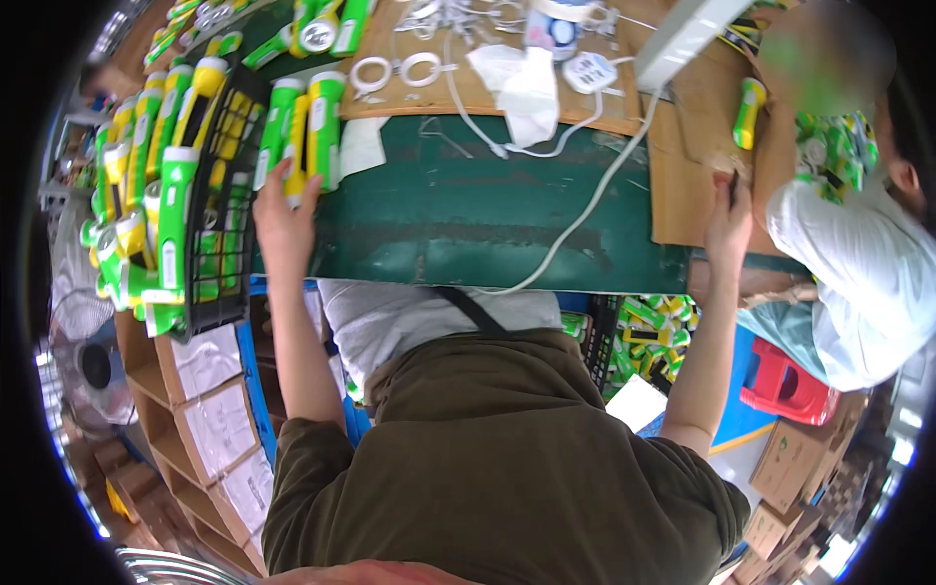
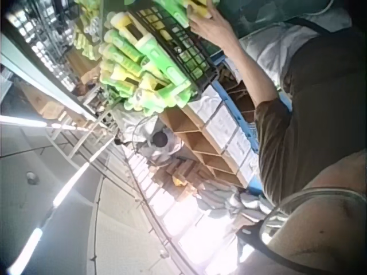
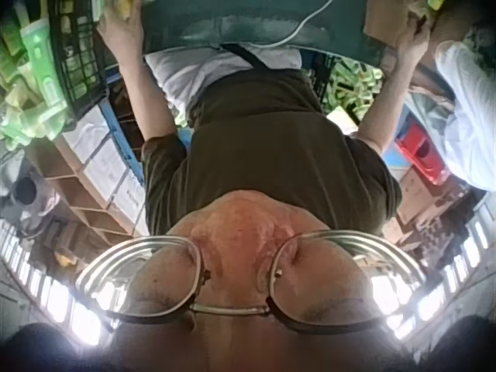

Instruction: Assembling or inspecting solar-powered flashlights on a production line.

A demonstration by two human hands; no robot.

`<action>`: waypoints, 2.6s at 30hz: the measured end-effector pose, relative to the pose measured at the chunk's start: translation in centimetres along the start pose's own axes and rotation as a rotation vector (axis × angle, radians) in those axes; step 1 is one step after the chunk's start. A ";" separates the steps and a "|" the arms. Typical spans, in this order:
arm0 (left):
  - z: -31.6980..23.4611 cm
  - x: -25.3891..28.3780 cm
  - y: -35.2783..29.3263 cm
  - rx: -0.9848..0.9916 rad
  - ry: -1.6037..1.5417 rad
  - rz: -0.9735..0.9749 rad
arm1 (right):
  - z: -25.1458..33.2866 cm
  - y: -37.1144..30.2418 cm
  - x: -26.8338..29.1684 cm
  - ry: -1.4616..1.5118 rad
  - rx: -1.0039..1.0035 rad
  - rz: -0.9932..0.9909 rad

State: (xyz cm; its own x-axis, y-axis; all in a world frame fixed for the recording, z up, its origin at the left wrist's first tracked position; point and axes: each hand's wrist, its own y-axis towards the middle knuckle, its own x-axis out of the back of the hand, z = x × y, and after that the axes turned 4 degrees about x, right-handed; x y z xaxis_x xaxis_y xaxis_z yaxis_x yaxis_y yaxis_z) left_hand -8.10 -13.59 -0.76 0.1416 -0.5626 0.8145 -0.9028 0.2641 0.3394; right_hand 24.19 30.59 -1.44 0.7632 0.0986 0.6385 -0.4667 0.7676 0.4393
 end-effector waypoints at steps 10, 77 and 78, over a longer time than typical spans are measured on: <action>4.4 4.1 0.3 0.547 -1.486 0.304 | 12.9 -2.2 -1.1 0.375 0.117 0.089; -9.3 -6.9 -3.5 0.382 -1.418 0.579 | 21.7 -3.6 -15.3 0.520 0.757 0.769; -9.2 -7.0 -3.5 0.351 -1.370 0.580 | 21.7 -3.5 -15.1 0.523 0.757 0.772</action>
State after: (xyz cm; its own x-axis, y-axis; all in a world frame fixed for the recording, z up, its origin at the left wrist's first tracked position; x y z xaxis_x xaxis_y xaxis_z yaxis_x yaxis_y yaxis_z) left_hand -2.20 -3.36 -3.31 -0.5487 -0.7711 -0.3229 -0.7752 0.6139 -0.1489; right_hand 4.60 12.65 1.13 0.1736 0.7484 0.6401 -0.8912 -0.1573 0.4256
